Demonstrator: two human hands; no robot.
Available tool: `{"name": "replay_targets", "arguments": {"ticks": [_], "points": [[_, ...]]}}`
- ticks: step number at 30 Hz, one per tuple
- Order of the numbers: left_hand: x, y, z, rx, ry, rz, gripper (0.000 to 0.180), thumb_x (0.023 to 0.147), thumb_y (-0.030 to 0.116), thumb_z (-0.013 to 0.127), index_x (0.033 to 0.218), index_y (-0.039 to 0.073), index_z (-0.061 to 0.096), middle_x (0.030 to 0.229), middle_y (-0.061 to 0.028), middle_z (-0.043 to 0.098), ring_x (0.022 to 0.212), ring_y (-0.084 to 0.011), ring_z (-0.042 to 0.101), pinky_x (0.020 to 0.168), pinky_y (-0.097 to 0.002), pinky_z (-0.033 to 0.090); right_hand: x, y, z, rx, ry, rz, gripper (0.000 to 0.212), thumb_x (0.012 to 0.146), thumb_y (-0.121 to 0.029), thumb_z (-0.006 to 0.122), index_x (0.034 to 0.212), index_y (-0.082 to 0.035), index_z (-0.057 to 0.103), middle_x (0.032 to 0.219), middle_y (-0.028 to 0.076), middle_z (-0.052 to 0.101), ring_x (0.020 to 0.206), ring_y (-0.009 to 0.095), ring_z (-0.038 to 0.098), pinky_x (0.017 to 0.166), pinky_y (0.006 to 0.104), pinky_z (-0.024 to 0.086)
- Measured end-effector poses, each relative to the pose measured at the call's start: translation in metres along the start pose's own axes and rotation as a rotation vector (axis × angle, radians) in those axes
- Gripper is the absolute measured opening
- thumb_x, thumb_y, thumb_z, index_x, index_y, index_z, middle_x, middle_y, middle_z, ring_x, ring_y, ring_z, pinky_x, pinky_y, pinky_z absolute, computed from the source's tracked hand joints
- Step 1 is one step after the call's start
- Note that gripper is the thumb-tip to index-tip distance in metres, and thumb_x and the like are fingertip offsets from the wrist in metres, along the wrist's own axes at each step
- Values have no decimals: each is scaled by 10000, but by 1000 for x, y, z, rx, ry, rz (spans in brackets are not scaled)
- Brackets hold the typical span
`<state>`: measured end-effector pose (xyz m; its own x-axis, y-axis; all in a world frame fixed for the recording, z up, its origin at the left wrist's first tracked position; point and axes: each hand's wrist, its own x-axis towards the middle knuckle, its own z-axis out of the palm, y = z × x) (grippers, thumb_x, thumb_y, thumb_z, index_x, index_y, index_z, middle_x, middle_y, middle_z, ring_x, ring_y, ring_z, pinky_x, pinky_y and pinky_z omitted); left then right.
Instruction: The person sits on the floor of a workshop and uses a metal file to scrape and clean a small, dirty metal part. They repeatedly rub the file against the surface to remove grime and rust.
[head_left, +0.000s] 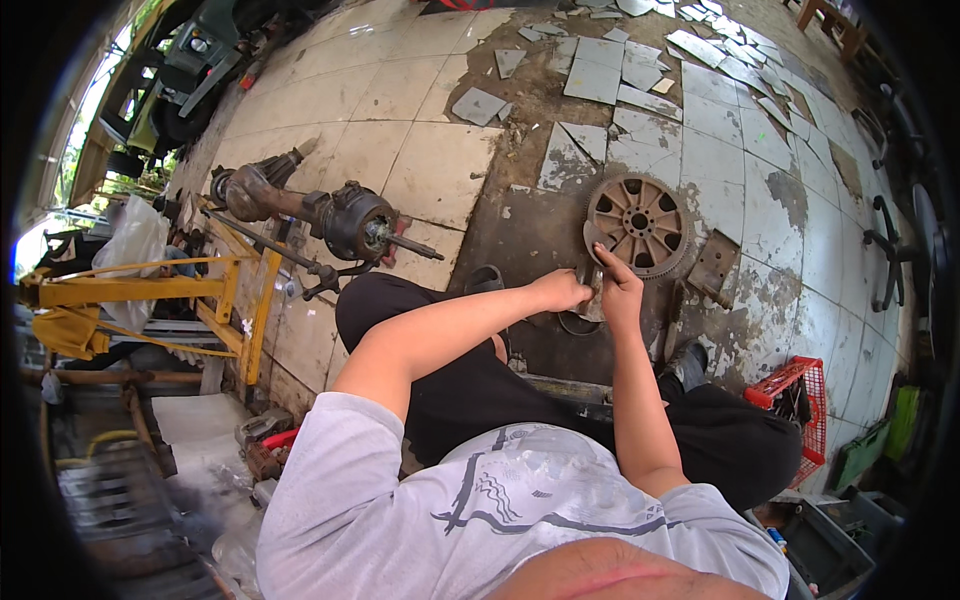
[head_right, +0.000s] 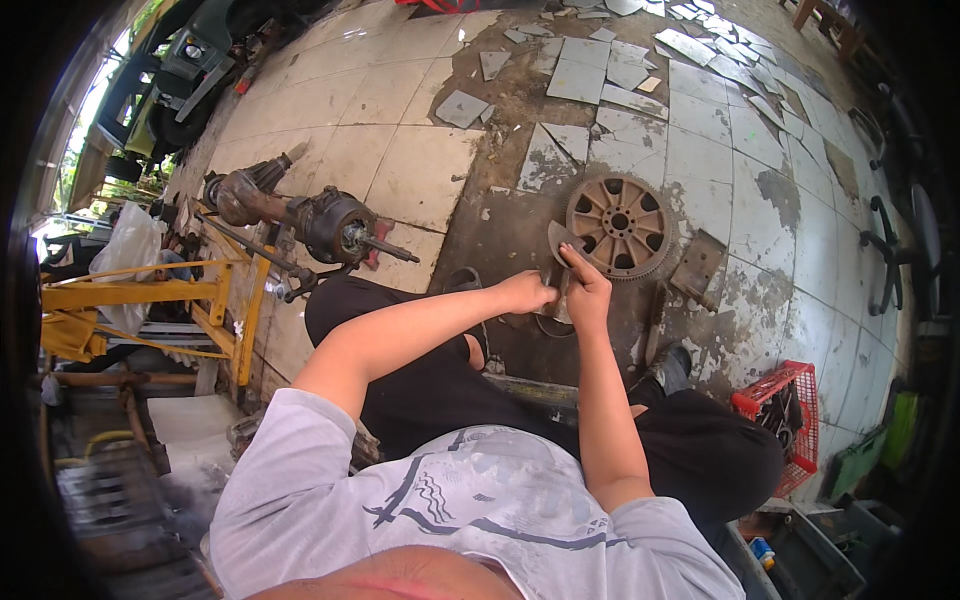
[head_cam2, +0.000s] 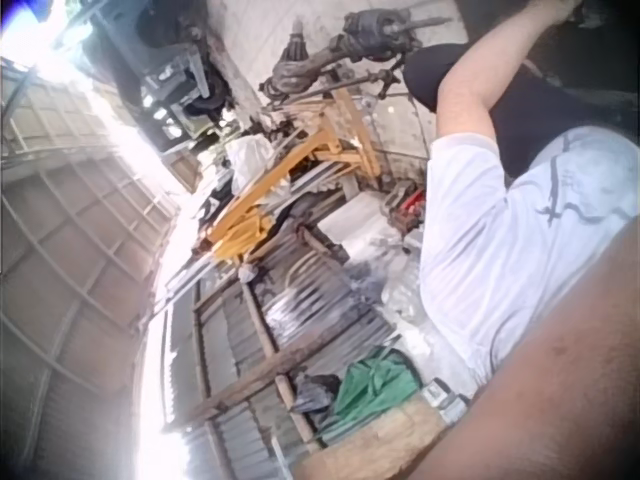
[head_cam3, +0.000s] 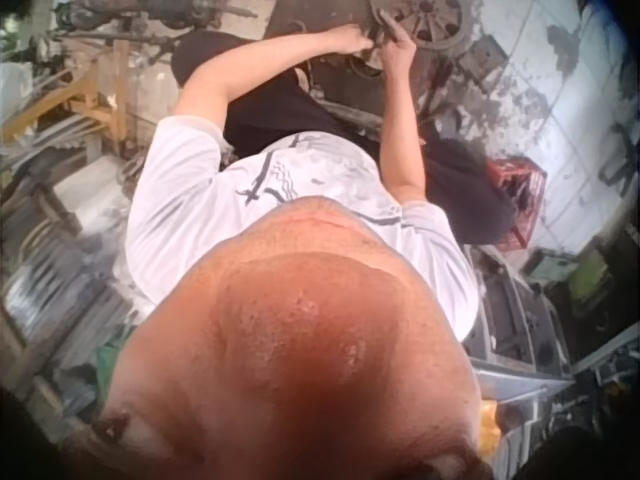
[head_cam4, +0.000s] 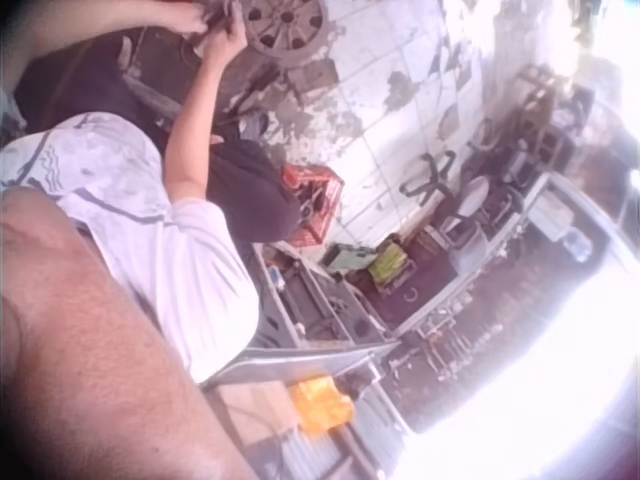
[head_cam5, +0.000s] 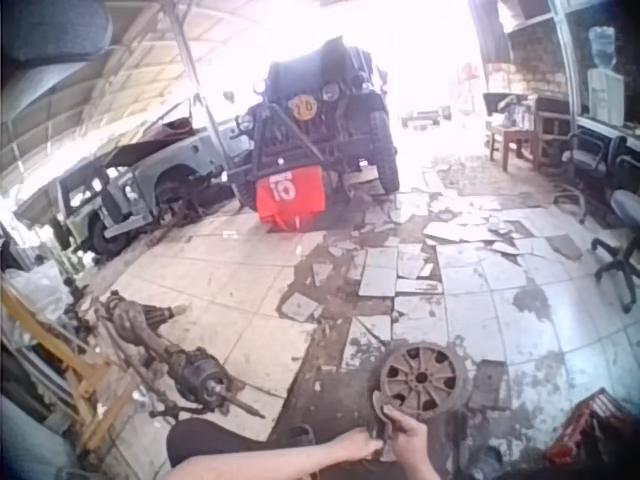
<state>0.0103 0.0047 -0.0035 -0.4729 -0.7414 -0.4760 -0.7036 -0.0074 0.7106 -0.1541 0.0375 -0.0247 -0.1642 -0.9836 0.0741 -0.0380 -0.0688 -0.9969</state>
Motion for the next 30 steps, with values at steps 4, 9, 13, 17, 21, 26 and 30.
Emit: {"name": "replay_targets", "arguments": {"ticks": [4,9,13,17,21,26,30], "points": [[-3,7,-3,-22,-41,-44,430,873,411,600,923,11,750,970,-261,743,965,-417,708,878,-488,529,-1,19,-14,-41,-20,153,457,934,120,541,1296,-55,759,1229,115,788,1149,154,714,1019,289,505],[1,-5,-3,-15,-61,-62,404,883,385,609,933,10,753,973,-240,752,975,-401,712,873,-477,530,-2,3,-4,-164,-13,292,464,921,104,551,1295,-68,764,1221,109,792,1143,146,714,1021,278,499],[6,-10,-1,14,-53,-17,401,889,377,607,941,6,750,968,-233,753,970,-390,715,871,-476,529,-1,28,-8,-39,15,175,532,877,138,510,1298,-68,764,1215,129,792,1120,148,719,1005,287,510],[7,-18,5,29,-42,-25,417,886,416,604,925,28,752,959,-230,748,964,-383,717,864,-479,532,-2,13,-2,-5,7,163,568,838,148,489,1285,-63,770,1229,131,787,1157,152,717,1021,290,504],[1,-5,-1,-23,-52,-61,426,896,437,598,921,41,753,963,-240,746,974,-401,712,872,-490,532,-1,23,-5,-22,12,178,563,839,143,490,1285,-57,769,1246,123,783,1168,159,715,1026,290,503],[1,-9,-1,23,-12,-15,399,883,381,602,942,13,744,962,-243,743,962,-394,719,854,-483,532,-2,15,-4,-42,21,210,550,848,145,489,1286,-40,764,1246,129,782,1176,176,715,1035,300,504],[-2,-6,-2,146,-73,66,392,881,367,602,954,11,746,967,-248,742,972,-398,717,860,-483,534,0,19,-6,41,-7,131,555,853,158,476,1297,-25,755,1261,121,777,1200,183,703,1054,301,490]]}}
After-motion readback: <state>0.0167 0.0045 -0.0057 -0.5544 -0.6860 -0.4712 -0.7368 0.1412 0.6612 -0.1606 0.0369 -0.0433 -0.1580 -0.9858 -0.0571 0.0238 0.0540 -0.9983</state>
